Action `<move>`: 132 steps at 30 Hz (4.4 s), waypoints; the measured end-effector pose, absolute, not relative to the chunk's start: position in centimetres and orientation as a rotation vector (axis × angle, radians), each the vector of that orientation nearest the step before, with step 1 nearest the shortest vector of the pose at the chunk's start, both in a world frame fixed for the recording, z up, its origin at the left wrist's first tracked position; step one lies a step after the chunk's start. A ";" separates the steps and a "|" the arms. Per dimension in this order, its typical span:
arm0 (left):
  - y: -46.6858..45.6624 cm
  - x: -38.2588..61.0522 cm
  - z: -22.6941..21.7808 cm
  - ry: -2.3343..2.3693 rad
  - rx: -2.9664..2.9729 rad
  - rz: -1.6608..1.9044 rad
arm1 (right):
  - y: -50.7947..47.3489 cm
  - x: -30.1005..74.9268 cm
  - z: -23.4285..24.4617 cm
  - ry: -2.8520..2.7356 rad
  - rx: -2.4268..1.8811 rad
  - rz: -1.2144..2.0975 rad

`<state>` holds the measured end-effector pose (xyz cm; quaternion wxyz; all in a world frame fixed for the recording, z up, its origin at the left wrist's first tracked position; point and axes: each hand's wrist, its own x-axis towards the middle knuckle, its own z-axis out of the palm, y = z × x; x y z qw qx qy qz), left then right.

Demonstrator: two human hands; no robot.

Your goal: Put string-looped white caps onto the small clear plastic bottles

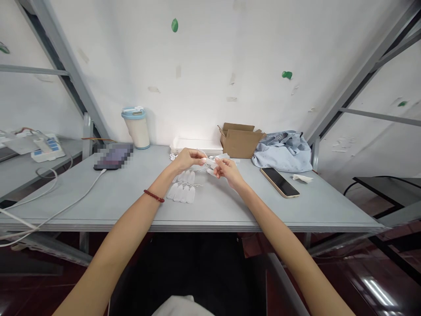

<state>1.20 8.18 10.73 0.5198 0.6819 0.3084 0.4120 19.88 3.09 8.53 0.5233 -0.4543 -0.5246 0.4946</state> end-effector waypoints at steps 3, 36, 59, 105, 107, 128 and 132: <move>7.9 1.4 11.0 0.754 1.579 1.005 | 3.2 19.9 8.5 -1.225 -1.074 1.185; 8.3 1.7 10.0 0.782 1.641 0.923 | 3.2 20.1 8.8 -1.172 -1.005 1.199; 7.9 2.1 10.0 0.870 1.766 0.954 | 3.4 20.2 8.7 -1.104 -0.993 1.251; 7.8 2.2 10.0 0.937 1.580 0.836 | 4.2 20.1 7.4 -1.409 -1.072 0.924; 7.9 2.2 10.0 0.945 1.597 0.829 | 4.1 20.1 7.5 -1.417 -1.075 0.907; 7.3 2.8 10.1 0.916 1.845 0.835 | 3.5 19.8 8.2 -1.267 -1.088 1.003; 7.7 2.8 9.8 0.958 1.678 0.847 | 3.4 19.7 8.2 -1.394 -1.078 0.838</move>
